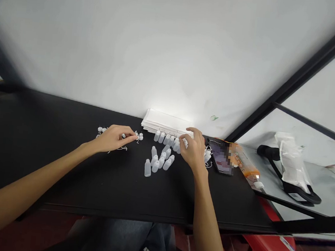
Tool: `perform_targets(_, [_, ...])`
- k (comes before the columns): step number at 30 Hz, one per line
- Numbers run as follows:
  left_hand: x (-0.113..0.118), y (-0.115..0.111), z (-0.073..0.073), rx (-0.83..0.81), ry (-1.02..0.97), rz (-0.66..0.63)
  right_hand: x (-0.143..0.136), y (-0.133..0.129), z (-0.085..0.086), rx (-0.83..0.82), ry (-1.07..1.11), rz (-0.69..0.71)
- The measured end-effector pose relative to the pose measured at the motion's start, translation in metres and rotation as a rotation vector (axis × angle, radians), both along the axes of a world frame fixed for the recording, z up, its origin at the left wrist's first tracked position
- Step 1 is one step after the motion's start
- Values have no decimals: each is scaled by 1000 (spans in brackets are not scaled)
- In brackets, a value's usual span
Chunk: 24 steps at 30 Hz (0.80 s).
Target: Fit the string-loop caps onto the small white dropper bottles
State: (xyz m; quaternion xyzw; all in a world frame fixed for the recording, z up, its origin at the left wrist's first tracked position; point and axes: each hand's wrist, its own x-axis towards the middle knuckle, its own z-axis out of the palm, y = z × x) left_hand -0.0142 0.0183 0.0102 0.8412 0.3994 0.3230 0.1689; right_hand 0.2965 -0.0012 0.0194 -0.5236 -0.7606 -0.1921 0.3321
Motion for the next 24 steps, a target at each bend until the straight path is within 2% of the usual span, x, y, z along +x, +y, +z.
perform_targets(12, [-1, 0, -1, 19, 44, -19, 6, 7, -9, -26, 2, 36])
perform_targets(16, [-2, 0, 1, 8, 35, -21, -1, 1, -2, 0, 18, 18])
perform_targets(19, [-3, 0, 3, -6, 25, -5, -8, -4, 11, 21, -19, -17])
perform_targets(21, [-4, 0, 5, 5, 19, 8, -12, -4, 21, -66, -120, -39])
perform_targets(24, [-5, 1, 7, 18, 25, 29, -16, -1, 38, -340, -364, -32])
